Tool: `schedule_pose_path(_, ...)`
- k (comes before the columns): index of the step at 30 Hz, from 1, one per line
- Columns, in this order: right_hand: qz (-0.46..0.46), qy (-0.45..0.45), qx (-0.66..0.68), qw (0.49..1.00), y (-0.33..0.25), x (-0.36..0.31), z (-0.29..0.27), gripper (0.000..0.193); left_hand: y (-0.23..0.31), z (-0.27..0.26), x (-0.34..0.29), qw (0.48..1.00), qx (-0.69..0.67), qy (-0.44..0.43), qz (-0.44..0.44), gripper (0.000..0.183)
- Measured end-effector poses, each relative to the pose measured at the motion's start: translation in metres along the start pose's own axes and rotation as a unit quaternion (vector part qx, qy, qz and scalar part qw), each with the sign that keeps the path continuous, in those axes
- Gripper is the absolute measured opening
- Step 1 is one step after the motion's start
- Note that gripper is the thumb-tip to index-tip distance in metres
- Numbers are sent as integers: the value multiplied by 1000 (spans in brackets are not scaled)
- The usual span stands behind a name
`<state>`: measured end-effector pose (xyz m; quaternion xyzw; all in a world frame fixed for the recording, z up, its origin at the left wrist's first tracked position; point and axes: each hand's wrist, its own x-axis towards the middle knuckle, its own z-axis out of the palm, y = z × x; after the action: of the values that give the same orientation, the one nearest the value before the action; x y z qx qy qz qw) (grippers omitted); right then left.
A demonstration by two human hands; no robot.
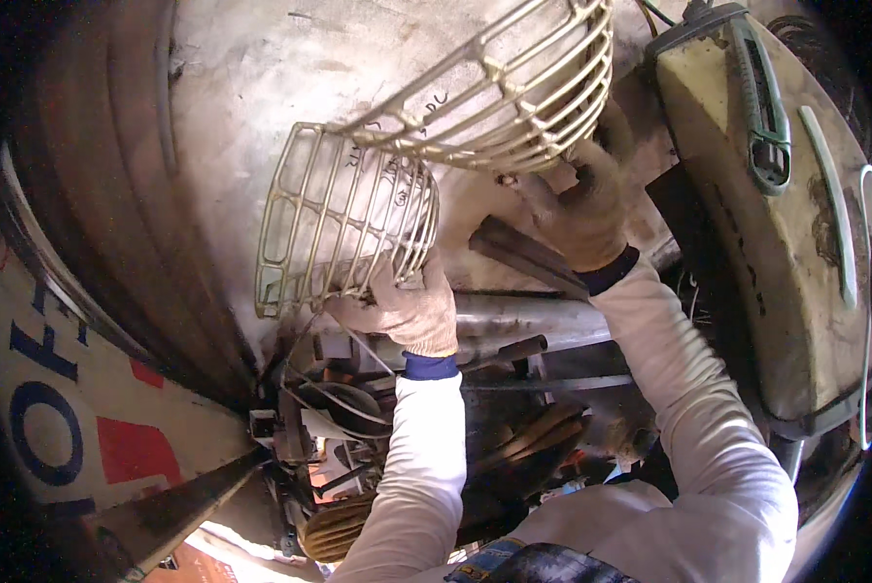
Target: The person handles two metal wire cages, turning them over for inspection, and then places them onto a storage rack among other metal parts.
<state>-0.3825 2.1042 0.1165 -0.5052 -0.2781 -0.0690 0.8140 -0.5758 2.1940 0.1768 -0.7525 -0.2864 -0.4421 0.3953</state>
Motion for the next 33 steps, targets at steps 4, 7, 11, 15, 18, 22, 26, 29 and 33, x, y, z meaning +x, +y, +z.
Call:
schedule_pose_path(4,-26,16,33,999,0,4,9,44,-21,20,-28,989,-118,-28,-88,67)
schedule_pose_path(7,-87,52,42,994,-2,11,13,51,-15,17,-27,989,-103,-54,-95,72)
schedule_pose_path(11,-129,85,82,985,-1,14,19,56,-7,5,-12,1000,-31,2,-1,76)
schedule_pose_path(15,-155,94,59,982,6,16,19,59,-9,10,-11,998,-50,31,21,77)
schedule_pose_path(18,-188,99,30,977,2,19,18,58,-16,10,-17,999,-24,6,39,77)
schedule_pose_path(22,-179,86,48,979,-8,20,18,56,-12,12,-14,997,-34,57,48,76)
schedule_pose_path(26,-187,96,5,978,-8,18,18,53,-11,13,-12,995,-56,72,33,75)
schedule_pose_path(29,-206,90,-14,974,-18,20,14,52,-9,10,-10,996,-45,68,34,77)
schedule_pose_path(33,-218,97,-7,971,-19,22,11,52,-8,12,-9,996,-49,65,41,77)
